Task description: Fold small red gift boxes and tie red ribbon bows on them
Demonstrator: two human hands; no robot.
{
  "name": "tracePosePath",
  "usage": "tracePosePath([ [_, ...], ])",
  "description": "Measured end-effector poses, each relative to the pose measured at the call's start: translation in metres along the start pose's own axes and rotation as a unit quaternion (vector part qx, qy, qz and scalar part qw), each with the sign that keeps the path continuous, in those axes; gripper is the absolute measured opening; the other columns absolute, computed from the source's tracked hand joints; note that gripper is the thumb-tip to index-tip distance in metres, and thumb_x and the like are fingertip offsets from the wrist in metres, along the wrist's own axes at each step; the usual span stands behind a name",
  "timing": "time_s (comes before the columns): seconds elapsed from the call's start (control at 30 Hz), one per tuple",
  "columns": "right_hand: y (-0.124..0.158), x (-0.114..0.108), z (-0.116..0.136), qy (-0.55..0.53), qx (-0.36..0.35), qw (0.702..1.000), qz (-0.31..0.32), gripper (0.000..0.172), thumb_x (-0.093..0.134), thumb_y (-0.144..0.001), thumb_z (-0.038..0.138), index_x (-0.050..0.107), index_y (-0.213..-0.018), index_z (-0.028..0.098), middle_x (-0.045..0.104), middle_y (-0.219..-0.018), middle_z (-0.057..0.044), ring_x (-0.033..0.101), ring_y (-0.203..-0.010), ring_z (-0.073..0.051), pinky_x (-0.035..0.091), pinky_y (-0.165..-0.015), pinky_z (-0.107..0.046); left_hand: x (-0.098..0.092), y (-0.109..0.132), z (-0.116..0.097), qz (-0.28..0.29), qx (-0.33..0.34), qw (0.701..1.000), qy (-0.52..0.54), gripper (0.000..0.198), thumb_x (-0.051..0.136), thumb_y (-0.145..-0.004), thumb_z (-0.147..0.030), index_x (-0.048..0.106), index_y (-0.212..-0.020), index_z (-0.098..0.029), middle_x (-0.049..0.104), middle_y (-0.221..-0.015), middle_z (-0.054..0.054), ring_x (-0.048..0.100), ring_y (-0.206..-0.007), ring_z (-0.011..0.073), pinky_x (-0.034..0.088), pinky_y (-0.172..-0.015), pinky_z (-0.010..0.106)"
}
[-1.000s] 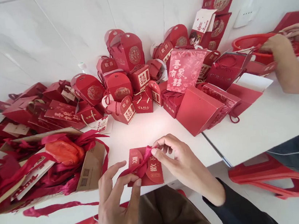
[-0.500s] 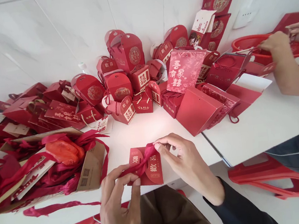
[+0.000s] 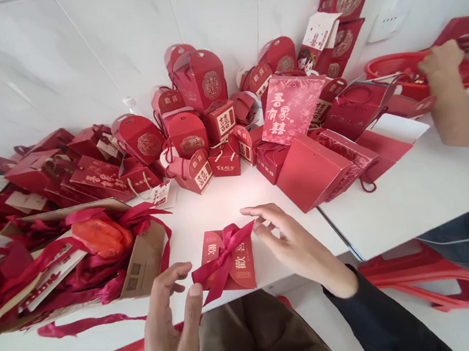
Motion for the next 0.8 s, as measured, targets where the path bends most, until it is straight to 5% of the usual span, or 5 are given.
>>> tracePosePath([
  [0.17,-0.006,0.011,0.009,-0.041,-0.048,0.998,0.022,0.020,0.060,-0.098,0.044,0.068,-0.109,0.029,0.062,-0.130,-0.005,0.057,-0.125,-0.026,0.046,-0.101,-0.037,0.004,-0.013,0.000,0.012,0.049,0.999,0.009,0.009,0.060,-0.095,-0.031,0.063,-0.089,-0.024,0.067,-0.097,0.002,0.064,-0.097,0.0196,0.050,-0.080,0.030],
  [0.27,-0.005,0.011,0.013,-0.067,-0.046,0.997,0.004,0.017,0.062,-0.099,0.043,0.067,-0.101,0.028,0.064,-0.123,-0.003,0.060,-0.115,-0.024,0.047,-0.095,-0.035,0.005,-0.011,0.005,0.015,0.002,0.999,0.033,0.014,0.059,-0.095,-0.034,0.064,-0.088,-0.024,0.069,-0.094,0.002,0.065,-0.095,0.0196,0.050,-0.081,0.030],
  [0.4,-0.001,0.014,0.012,-0.160,0.018,0.987,0.016,0.022,0.068,-0.095,0.047,0.068,-0.096,0.025,0.070,-0.116,-0.004,0.058,-0.076,-0.016,0.046,-0.067,-0.029,0.006,-0.003,0.013,0.011,-0.091,0.994,0.065,0.019,0.061,-0.094,-0.040,0.066,-0.089,-0.023,0.068,-0.086,0.001,0.064,-0.084,0.0179,0.050,-0.075,0.028],
  [0.5,0.002,0.023,0.011,-0.282,0.084,0.954,0.053,0.026,0.073,-0.091,0.043,0.061,-0.086,0.021,0.071,-0.114,-0.006,0.037,-0.050,-0.006,0.031,-0.047,-0.024,0.006,0.000,0.014,0.006,-0.109,0.990,0.086,0.019,0.063,-0.093,-0.040,0.068,-0.090,-0.021,0.069,-0.087,0.002,0.065,-0.084,0.0185,0.050,-0.067,0.026],
  [0.8,-0.003,0.026,-0.005,-0.335,0.152,0.930,0.007,0.024,0.072,-0.086,0.037,0.056,-0.082,0.020,0.059,-0.069,0.004,0.031,-0.044,-0.005,0.020,-0.042,-0.021,0.004,-0.003,0.025,0.023,-0.062,0.996,0.052,0.021,0.060,-0.095,-0.041,0.066,-0.089,-0.021,0.070,-0.083,0.004,0.069,-0.077,0.0173,0.044,-0.045,0.020],
])
Point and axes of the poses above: each hand's wrist, its own y-axis away from the middle knuckle, its own x-axis out of the palm, z = x × y, the point moved 7 cm from there along -y, towards the middle knuckle
